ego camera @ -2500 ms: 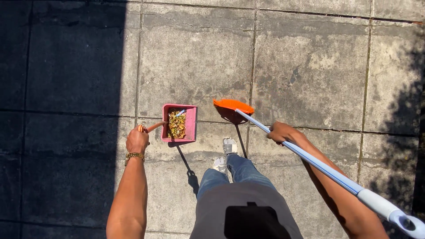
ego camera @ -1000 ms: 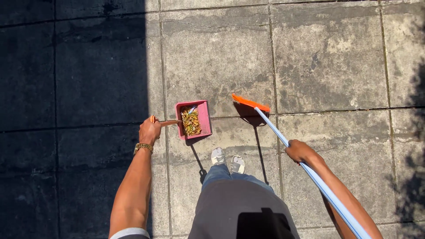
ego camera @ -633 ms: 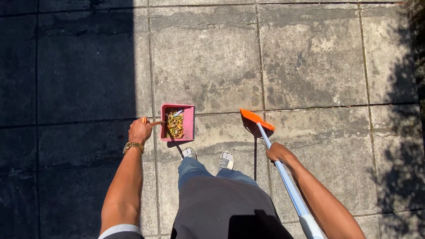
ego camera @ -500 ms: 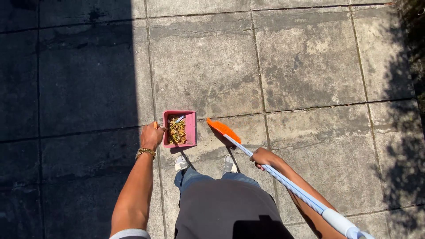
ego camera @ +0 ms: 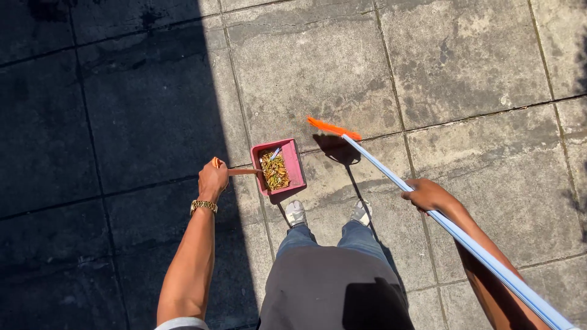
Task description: Sweep leaves and debris into a dustpan and carry it across a yard.
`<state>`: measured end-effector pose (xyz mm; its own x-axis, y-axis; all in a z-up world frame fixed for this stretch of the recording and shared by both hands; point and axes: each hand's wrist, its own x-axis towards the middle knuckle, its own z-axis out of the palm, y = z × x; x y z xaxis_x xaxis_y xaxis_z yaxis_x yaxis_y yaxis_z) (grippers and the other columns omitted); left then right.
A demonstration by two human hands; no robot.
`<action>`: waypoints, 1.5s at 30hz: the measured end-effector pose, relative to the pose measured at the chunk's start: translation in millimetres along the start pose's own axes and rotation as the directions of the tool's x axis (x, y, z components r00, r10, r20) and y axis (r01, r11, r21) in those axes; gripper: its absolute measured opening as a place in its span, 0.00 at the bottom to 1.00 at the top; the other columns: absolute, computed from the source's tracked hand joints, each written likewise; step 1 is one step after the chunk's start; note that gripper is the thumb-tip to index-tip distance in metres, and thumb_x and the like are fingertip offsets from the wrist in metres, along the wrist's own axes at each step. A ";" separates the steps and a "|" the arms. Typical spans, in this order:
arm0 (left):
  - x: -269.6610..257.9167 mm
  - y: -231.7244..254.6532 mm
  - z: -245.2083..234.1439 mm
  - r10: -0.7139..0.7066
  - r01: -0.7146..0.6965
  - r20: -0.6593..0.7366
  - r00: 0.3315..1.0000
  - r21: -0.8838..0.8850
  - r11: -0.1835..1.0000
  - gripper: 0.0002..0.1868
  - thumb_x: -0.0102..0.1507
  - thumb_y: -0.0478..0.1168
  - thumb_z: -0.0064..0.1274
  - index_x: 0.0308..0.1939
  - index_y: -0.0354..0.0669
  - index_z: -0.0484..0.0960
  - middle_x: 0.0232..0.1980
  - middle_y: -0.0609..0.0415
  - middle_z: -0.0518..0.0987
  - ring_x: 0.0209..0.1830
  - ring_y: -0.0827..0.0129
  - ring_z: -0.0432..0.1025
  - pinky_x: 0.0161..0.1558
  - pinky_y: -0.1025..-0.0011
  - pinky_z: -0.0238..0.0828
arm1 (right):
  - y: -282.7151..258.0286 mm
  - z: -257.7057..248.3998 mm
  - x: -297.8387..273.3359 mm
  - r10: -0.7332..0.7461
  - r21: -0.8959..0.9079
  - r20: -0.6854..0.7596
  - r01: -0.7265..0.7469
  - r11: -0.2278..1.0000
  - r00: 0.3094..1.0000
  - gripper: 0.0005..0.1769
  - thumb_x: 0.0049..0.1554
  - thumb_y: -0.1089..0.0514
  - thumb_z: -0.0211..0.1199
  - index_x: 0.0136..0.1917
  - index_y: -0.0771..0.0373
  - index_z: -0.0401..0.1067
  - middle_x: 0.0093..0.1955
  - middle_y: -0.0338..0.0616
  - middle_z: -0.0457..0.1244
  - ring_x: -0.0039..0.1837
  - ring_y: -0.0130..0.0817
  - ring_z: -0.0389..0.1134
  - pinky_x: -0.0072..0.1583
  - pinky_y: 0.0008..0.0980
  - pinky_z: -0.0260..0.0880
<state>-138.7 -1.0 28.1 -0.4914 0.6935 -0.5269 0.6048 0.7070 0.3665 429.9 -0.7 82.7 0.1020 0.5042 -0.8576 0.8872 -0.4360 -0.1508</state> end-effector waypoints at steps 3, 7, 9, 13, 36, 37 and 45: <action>-13.2 -1.3 -32.2 -0.125 0.137 0.155 0.980 -0.070 0.988 0.17 0.69 0.49 0.41 0.49 0.43 0.81 0.36 0.42 0.86 0.32 0.55 0.83 0.40 0.61 0.80 | 17.1 0.9 35.6 -0.013 -0.185 -0.102 -0.006 0.983 0.995 0.18 0.56 0.54 0.62 0.57 0.65 0.77 0.32 0.53 0.68 0.35 0.44 0.71 0.42 0.42 0.72; -1.1 -21.8 -48.4 -0.070 0.081 0.126 0.990 -0.081 0.993 0.16 0.70 0.46 0.41 0.48 0.42 0.82 0.32 0.44 0.85 0.24 0.63 0.80 0.34 0.66 0.77 | 20.2 35.6 93.6 0.008 -0.300 -0.172 -0.060 0.952 0.985 0.16 0.48 0.62 0.61 0.46 0.72 0.82 0.37 0.60 0.71 0.41 0.51 0.75 0.46 0.42 0.74; -2.9 -29.3 -54.0 -0.120 0.130 0.107 0.987 -0.098 0.987 0.15 0.68 0.46 0.41 0.48 0.44 0.82 0.34 0.46 0.85 0.28 0.59 0.82 0.37 0.61 0.80 | 10.3 55.3 108.1 0.040 -0.299 -0.119 -0.074 0.951 0.992 0.16 0.44 0.67 0.58 0.44 0.73 0.82 0.37 0.62 0.70 0.42 0.53 0.76 0.46 0.42 0.77; 12.8 -65.8 -37.0 -0.057 0.057 0.042 0.998 -0.001 0.998 0.15 0.68 0.45 0.43 0.47 0.43 0.83 0.37 0.43 0.86 0.38 0.53 0.82 0.48 0.57 0.76 | -85.6 76.9 31.5 -0.102 -0.236 0.034 0.108 0.966 0.994 0.22 0.47 0.63 0.55 0.55 0.62 0.77 0.32 0.58 0.70 0.37 0.48 0.74 0.44 0.44 0.73; 62.1 -121.0 -102.1 -0.190 0.188 -0.146 0.971 -0.032 0.982 0.17 0.69 0.49 0.46 0.48 0.44 0.86 0.52 0.37 0.83 0.54 0.41 0.77 0.58 0.52 0.72 | -129.9 77.6 36.4 0.043 -0.272 -0.030 -0.049 0.961 0.999 0.17 0.52 0.64 0.54 0.49 0.78 0.76 0.36 0.60 0.70 0.37 0.45 0.73 0.40 0.42 0.73; 60.7 -122.0 -94.7 -0.193 0.190 -0.146 0.970 -0.032 0.981 0.17 0.69 0.49 0.46 0.48 0.44 0.86 0.52 0.37 0.83 0.54 0.41 0.77 0.58 0.52 0.72 | -139.5 88.1 39.0 0.042 -0.274 -0.028 -0.048 0.961 0.999 0.17 0.52 0.64 0.54 0.49 0.78 0.76 0.36 0.60 0.70 0.37 0.45 0.73 0.40 0.42 0.73; 54.3 -98.2 -75.5 -0.231 0.231 -0.052 0.971 -0.012 0.973 0.15 0.67 0.44 0.44 0.46 0.47 0.87 0.52 0.42 0.85 0.55 0.44 0.79 0.56 0.52 0.75 | -237.9 162.3 40.1 -0.283 -0.341 0.313 0.385 0.858 0.907 0.20 0.55 0.57 0.58 0.58 0.68 0.77 0.37 0.53 0.70 0.38 0.41 0.73 0.44 0.42 0.73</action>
<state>-272.0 -22.3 21.4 -0.6499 0.5172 -0.5569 0.4675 0.8497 0.2436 149.9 2.3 4.3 -0.2992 0.3472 -0.8888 0.9535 0.0740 -0.2921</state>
